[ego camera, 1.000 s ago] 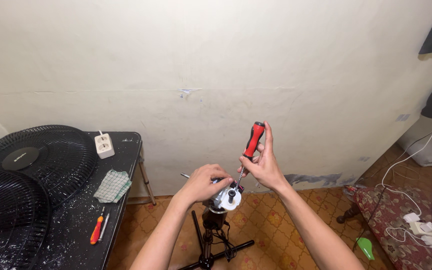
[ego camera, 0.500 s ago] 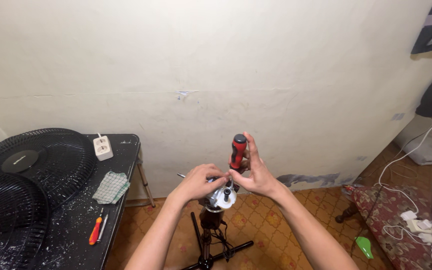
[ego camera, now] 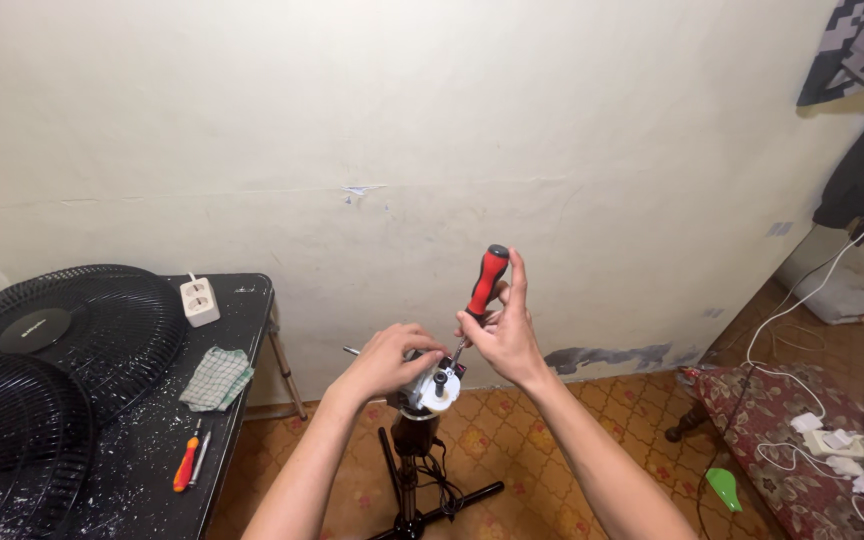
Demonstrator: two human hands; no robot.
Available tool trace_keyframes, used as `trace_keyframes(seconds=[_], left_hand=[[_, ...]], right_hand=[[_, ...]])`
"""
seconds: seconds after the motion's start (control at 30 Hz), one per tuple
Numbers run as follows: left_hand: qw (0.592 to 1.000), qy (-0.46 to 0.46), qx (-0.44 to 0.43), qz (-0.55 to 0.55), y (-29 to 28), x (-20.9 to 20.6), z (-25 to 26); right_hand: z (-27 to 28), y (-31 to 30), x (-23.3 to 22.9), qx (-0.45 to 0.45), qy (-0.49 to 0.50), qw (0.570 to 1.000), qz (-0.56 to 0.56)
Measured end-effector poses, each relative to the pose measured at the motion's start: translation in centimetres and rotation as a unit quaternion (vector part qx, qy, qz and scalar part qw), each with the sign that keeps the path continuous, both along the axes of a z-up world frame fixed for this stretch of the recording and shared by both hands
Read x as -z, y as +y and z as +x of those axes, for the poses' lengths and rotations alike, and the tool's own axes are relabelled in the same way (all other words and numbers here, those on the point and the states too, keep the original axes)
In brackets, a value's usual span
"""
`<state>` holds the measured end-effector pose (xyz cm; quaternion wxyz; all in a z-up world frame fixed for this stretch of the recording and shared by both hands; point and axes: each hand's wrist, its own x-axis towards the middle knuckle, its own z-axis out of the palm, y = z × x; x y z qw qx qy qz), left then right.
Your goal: The person disassembles a standing fan by removing the motor housing, fan blades, and internal components using a screwdriver. The person places the removed parts on a nearby table.
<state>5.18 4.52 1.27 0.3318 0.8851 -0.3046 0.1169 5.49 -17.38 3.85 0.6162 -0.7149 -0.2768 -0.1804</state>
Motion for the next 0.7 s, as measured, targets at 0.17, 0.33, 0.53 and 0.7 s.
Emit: trace_keyframes(seconds=[0.17,0.33,0.53,0.7], left_hand=[[1.0,-0.008,0.012,0.012,0.09,0.35,0.09],[1.0,-0.002,0.006,0.005,0.1,0.56,-0.07],[1.0,-0.008,0.001,0.009,0.11,0.72,-0.18],[1.0,0.006,-0.004,0.017,-0.01,0.54,-0.26]], right_hand=[[-0.09,0.15,0.24,-0.006,0.024,1.0,0.002],[-0.29,0.08,0.45,0.001,0.02,1.0,-0.005],[-0.45,0.28,0.27,-0.003,0.006,1.0,-0.006],[-0.76,0.43,0.16,0.009,0.006,1.0,-0.02]])
